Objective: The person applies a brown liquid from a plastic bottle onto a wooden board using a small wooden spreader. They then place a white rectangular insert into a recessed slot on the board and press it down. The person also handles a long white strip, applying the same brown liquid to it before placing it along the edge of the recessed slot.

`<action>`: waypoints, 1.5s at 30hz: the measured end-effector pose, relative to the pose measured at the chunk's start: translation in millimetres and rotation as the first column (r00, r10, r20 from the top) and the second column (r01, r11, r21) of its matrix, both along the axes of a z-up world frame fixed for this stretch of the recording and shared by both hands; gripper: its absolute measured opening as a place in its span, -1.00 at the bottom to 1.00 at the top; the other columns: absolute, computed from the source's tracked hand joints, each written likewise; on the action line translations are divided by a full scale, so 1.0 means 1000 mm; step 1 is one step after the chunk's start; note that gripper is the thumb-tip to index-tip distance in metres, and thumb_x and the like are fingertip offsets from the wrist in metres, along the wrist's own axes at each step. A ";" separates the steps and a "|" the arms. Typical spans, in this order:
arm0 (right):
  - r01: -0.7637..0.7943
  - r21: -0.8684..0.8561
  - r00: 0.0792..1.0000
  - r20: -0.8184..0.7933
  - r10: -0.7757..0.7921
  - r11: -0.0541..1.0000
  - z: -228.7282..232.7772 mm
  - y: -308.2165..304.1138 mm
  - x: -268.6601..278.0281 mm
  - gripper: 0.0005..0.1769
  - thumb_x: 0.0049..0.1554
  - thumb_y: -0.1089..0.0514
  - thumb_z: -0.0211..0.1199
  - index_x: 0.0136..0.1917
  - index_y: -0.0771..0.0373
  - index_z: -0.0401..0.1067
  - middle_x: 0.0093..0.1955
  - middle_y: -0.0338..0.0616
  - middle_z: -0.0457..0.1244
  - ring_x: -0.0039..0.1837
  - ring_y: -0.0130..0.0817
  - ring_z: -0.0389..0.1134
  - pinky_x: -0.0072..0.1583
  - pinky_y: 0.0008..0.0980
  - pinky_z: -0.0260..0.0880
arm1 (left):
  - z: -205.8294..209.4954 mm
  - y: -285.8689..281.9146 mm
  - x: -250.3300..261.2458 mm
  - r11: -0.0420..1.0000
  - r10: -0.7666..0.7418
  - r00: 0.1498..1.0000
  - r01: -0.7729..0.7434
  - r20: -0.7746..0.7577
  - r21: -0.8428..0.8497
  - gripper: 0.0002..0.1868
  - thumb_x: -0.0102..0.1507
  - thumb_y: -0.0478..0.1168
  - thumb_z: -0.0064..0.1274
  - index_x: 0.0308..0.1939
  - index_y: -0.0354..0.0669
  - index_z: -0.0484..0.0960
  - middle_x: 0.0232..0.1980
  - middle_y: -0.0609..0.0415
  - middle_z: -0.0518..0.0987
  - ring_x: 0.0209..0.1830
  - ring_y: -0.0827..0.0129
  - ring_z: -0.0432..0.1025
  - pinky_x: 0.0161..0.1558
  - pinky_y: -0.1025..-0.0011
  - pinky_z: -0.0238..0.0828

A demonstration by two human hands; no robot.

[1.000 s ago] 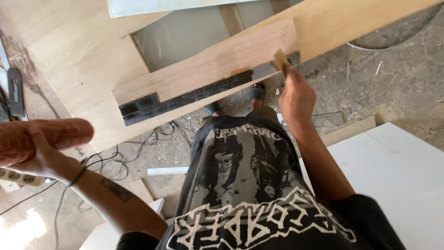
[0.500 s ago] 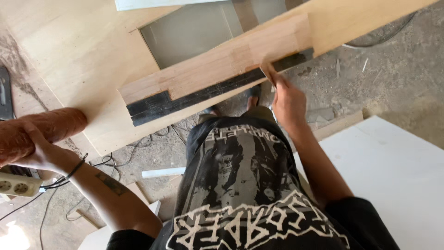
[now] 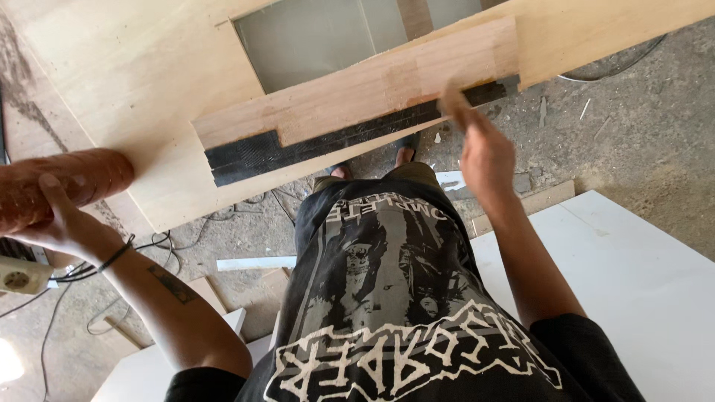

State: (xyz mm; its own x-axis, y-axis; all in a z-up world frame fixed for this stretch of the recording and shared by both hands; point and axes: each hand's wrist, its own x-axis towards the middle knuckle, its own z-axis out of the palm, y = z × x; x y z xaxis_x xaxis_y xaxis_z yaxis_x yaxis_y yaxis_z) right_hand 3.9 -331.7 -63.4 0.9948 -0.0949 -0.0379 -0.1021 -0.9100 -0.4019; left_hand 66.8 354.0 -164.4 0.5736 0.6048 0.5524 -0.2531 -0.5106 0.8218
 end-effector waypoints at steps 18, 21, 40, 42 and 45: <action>-0.788 -0.026 0.610 -0.160 0.776 0.615 0.009 -0.120 0.070 -0.42 0.09 0.50 0.25 0.26 -0.03 0.55 0.32 -0.20 0.39 0.39 -0.11 0.36 0.41 0.21 0.33 | 0.136 -0.145 -0.096 0.950 0.311 0.948 -0.307 -0.073 0.061 -0.84 0.22 -0.37 0.31 -0.30 -0.35 0.61 -0.22 -0.22 0.73 -0.26 0.04 0.62 -0.24 0.04 0.70; -0.874 -0.071 0.484 -0.058 0.873 0.480 0.015 -0.124 0.096 -0.23 -0.04 0.63 0.19 0.27 -0.09 0.53 0.37 -0.21 0.37 0.45 -0.03 0.31 0.44 0.29 0.27 | 0.118 -0.180 -0.154 0.981 0.138 0.990 -0.141 0.026 0.135 -0.44 0.30 -0.79 0.30 0.22 -0.46 0.35 0.22 -0.54 0.46 0.17 -0.42 0.41 0.18 -0.34 0.44; -0.957 -0.281 0.011 -0.267 0.964 -0.067 0.038 -0.141 0.176 -0.66 -0.09 0.12 0.61 -0.10 -0.32 0.64 -0.07 -0.74 0.48 0.05 -0.53 0.50 0.61 0.00 0.00 | 0.131 -0.505 -0.192 0.923 -0.103 0.984 0.039 -0.148 -0.383 -0.17 0.24 -0.41 0.25 0.47 -0.34 0.06 0.44 -0.39 0.30 0.43 -0.18 0.29 0.55 -0.14 0.22; -0.988 -0.152 0.084 -0.365 0.927 0.030 0.037 -0.164 0.180 -0.42 -0.17 0.39 0.56 0.03 -0.20 0.61 -0.01 -0.50 0.48 0.23 -0.34 0.45 0.69 0.38 -0.14 | 0.124 -0.509 -0.191 0.917 -0.112 0.984 0.048 -0.140 -0.395 -0.09 0.30 -0.41 0.24 0.55 -0.18 -0.06 0.52 -0.38 0.23 0.53 -0.21 0.21 0.60 -0.21 0.16; -0.989 -0.145 0.096 -0.444 0.891 0.034 0.022 -0.194 0.178 -0.49 -0.07 0.37 0.47 0.01 -0.25 0.61 0.26 -0.50 0.38 0.43 -0.32 0.34 0.65 0.46 -0.18 | 0.105 -0.507 -0.194 0.922 -0.081 0.989 0.027 -0.125 -0.387 -0.09 0.29 -0.43 0.22 0.56 -0.19 -0.05 0.53 -0.35 0.22 0.50 -0.18 0.24 0.59 -0.17 0.16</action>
